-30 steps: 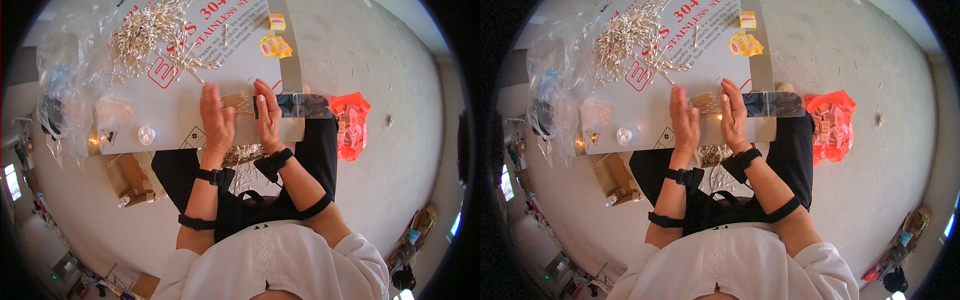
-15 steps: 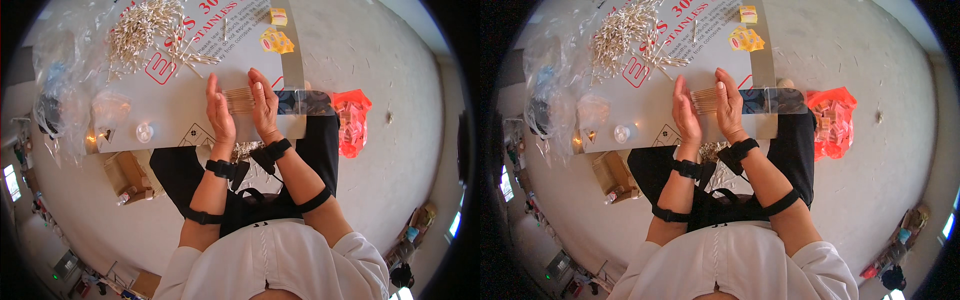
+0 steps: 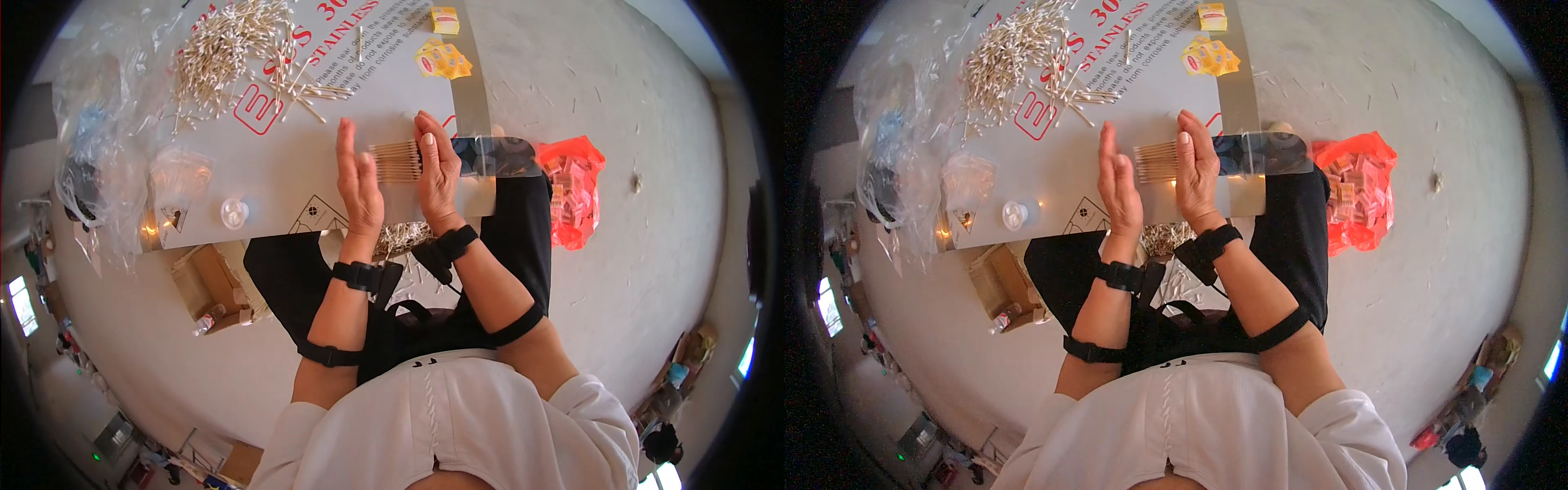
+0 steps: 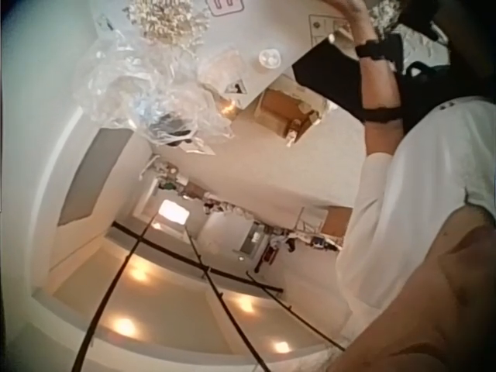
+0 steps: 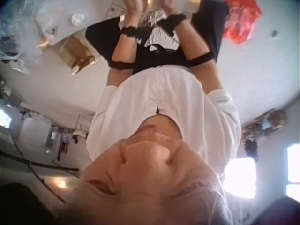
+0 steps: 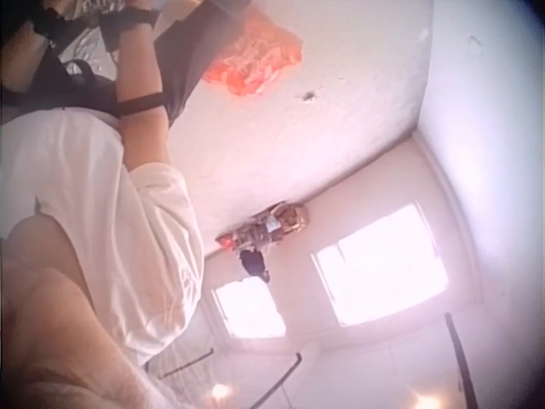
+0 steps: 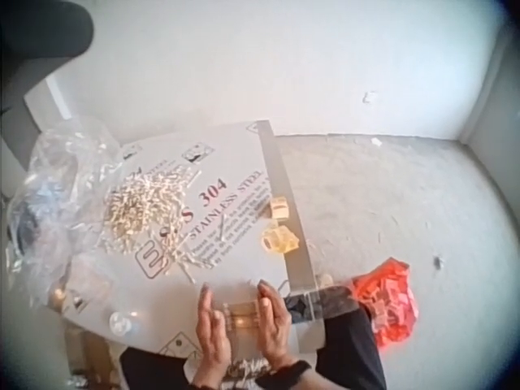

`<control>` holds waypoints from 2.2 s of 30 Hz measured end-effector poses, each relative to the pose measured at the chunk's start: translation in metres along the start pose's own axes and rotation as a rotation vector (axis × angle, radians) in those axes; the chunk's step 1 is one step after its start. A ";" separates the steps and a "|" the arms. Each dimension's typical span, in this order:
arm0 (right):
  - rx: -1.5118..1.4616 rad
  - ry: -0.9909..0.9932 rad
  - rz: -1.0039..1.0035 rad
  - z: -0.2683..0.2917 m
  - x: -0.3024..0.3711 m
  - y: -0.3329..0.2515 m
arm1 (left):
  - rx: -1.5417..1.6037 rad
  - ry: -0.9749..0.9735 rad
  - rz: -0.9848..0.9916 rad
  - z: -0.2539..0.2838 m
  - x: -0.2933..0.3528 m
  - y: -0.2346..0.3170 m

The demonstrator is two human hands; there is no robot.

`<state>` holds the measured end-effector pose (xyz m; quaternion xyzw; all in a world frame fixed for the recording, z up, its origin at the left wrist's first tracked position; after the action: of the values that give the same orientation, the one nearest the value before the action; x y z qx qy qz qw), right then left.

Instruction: The recorder is organizing and packing cotton swabs into small plastic boxes and applying product labels.

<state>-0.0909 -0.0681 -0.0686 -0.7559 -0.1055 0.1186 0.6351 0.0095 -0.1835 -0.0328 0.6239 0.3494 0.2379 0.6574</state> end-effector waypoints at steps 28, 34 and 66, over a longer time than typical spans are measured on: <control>-0.094 -0.012 -0.017 0.006 -0.008 -0.007 | -0.863 -0.251 -0.286 -0.011 0.001 -0.001; -0.115 0.001 -0.049 0.016 -0.002 -0.005 | -1.037 -0.500 -0.308 -0.037 -0.009 -0.013; -0.075 0.127 -0.011 0.049 0.001 -0.022 | 0.296 0.139 0.085 0.025 -0.001 -0.027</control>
<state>-0.1054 -0.0183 -0.0548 -0.7845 -0.0735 0.0630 0.6125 0.0247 -0.2036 -0.0597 0.7102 0.3984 0.2541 0.5218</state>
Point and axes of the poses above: each hand's wrist, its own x-axis away from the middle knuckle, its own z-axis out of the back of the hand, y = z × x, the point moved 9 cm from there along -x, towards the middle knuckle, and after that the axes turned 3 degrees about x, right-handed, at the moved point
